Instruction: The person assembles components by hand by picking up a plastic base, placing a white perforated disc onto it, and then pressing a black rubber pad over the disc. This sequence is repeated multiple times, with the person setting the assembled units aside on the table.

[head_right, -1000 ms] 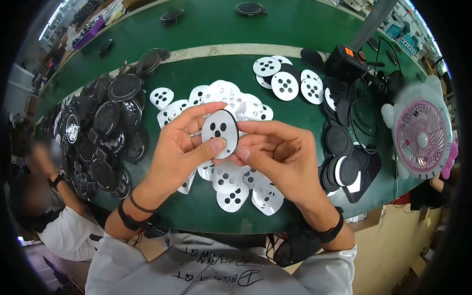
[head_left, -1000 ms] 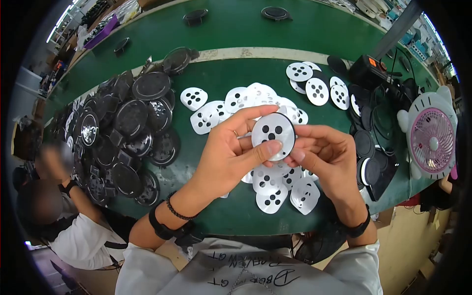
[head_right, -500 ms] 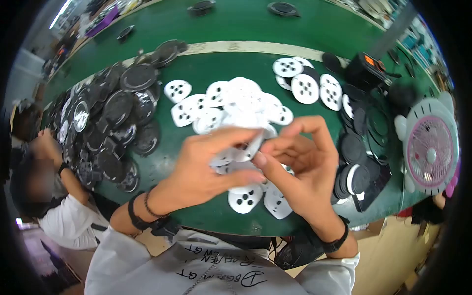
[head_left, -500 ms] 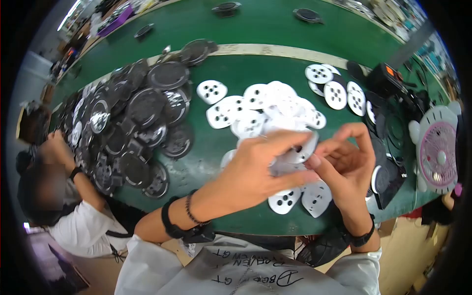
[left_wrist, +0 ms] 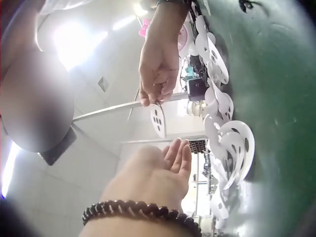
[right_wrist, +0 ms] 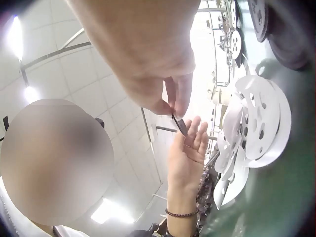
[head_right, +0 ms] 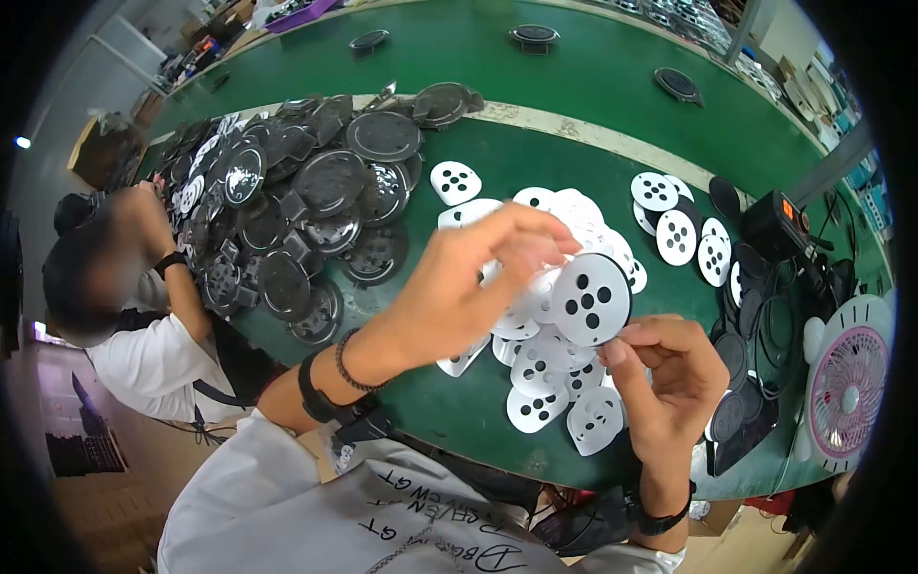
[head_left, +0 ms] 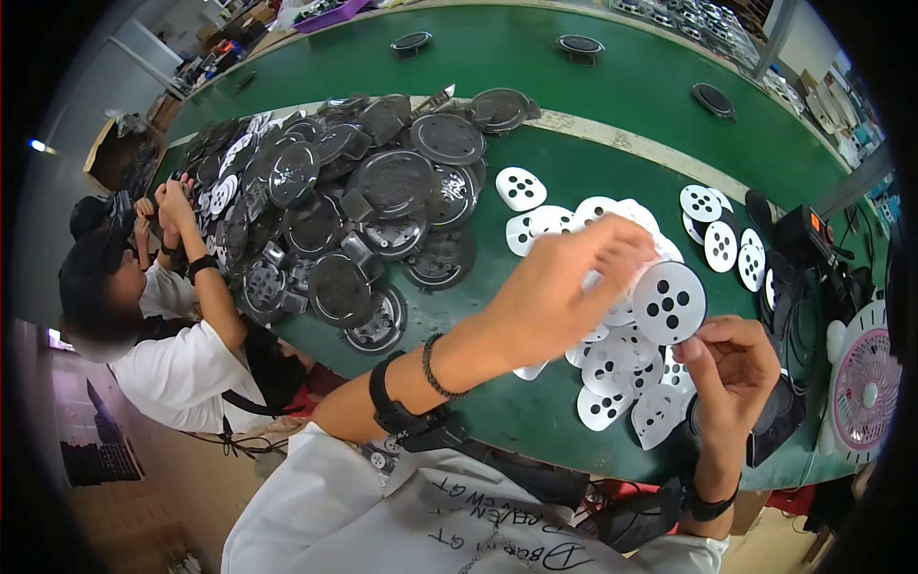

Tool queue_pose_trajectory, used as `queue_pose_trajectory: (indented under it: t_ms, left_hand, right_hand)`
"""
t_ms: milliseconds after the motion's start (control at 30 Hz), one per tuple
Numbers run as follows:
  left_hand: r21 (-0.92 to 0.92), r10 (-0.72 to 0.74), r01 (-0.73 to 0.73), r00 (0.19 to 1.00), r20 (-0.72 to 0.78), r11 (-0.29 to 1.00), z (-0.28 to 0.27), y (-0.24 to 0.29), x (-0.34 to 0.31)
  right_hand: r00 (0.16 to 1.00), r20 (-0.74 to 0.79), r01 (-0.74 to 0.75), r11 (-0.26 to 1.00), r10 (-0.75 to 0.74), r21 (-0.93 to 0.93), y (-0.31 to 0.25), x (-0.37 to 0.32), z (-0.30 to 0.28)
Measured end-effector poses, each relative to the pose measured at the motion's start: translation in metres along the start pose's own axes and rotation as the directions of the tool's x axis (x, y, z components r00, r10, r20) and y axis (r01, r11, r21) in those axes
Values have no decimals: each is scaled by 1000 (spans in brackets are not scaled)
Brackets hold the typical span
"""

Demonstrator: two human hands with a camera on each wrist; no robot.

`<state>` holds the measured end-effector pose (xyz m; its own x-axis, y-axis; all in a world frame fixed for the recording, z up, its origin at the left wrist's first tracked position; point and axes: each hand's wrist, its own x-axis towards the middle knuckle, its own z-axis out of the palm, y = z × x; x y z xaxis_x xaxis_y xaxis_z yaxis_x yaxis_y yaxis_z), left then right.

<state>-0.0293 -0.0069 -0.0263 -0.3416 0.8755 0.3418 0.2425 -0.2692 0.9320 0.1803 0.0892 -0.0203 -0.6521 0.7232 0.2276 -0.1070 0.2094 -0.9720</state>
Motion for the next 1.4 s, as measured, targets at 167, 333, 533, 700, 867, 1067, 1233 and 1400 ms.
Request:
queue_pose_trajectory:
  t_ms: [167,333,533,700,867,1067,1233,1400]
  left_hand:
    - [105,82,-111,965,249,988,16,4,-9]
    - [272,-74,53,995,67,961,-6,8,-3]
    - [373,-227,251,968,-107,893,-53,17,-10]
    - [950,157,258,945,-287,178,-106,18,-34]
    - [917,68,345,929,-365,202,-135,34,-32]
    - [456,163,80,867,-470,887,-89,87,-23]
    - [-60,-151,143,974,-166,988,-33,39,-19]
    - [18,10,-8,997,-71,1000,-15,9,-14]
  right_hand:
    - [1000,-19,9,994,-7,110,-7,-4,9]
    - [996,32,85,996,-85,-4,2,-2,1]
    - [991,-31,131,991,-131,-10,-8,5,-16]
    - [979,-16,199,973,-203,-118,-4,7,-23]
    - [955,-73,287,958,-286,6,-10,12,-6]
    - [977,86,179,969,-196,172,-8,-2,-1]
    - [947,61,320,941,-315,-109,-8,-4,-4]
    - [941,-162,280,951,-299,-129,-10,-6,-1]
